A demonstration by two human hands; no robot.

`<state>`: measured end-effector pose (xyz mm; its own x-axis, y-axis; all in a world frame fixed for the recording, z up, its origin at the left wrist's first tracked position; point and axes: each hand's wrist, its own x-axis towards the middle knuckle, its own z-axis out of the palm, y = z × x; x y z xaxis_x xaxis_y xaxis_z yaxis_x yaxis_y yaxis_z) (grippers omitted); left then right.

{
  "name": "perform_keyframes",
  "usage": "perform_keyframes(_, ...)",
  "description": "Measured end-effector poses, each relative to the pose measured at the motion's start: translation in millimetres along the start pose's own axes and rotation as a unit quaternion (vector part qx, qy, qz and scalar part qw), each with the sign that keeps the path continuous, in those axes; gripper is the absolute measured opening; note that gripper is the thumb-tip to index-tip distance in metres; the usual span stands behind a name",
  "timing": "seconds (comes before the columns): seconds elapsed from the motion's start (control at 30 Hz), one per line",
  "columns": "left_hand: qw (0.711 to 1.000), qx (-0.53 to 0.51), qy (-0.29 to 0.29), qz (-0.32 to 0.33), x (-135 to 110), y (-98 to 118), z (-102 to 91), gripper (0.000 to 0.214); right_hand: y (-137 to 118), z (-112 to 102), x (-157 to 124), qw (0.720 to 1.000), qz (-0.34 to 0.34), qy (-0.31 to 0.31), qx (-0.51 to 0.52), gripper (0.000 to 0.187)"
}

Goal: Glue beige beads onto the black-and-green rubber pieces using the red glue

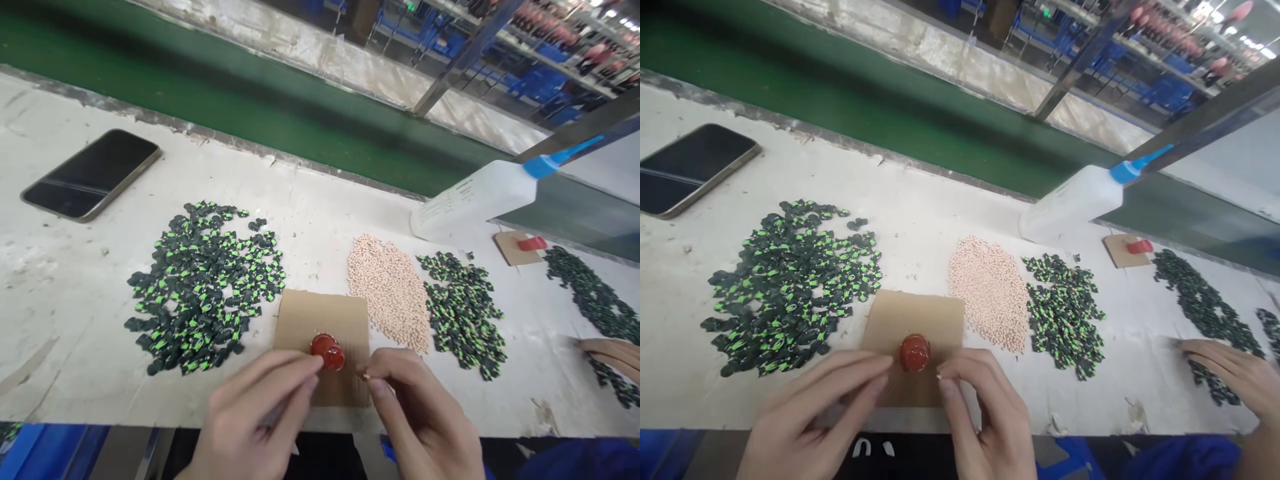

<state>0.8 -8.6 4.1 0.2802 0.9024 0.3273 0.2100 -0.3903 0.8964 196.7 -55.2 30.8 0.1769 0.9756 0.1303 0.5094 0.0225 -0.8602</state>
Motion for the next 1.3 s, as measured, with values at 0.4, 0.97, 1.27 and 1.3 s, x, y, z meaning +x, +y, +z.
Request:
perform_keyframes(0.4,0.998,0.055,0.03,-0.011,3.0,-12.9,-1.7,0.019,10.3,14.5,-5.4,0.994,-0.03,-0.02,-0.098,0.023)
perform_keyframes(0.97,0.921,-0.272,-0.055,-0.272,1.8,12.9,5.9,0.022,-6.2,-4.1,-4.4,0.983,0.106,-0.048,0.143,0.009)
perform_keyframes(1.27,0.844,-0.377,-0.122,-0.362,0.2,11.5,5.5,0.014,-12.0,-7.7,-8.2,0.972,0.108,-0.08,0.191,0.017)
perform_keyframes(1.3,0.842,-0.38,-0.122,-0.363,0.3,11.8,5.0,0.014,-12.4,-7.3,-7.6,0.973,0.106,-0.08,0.19,0.017)
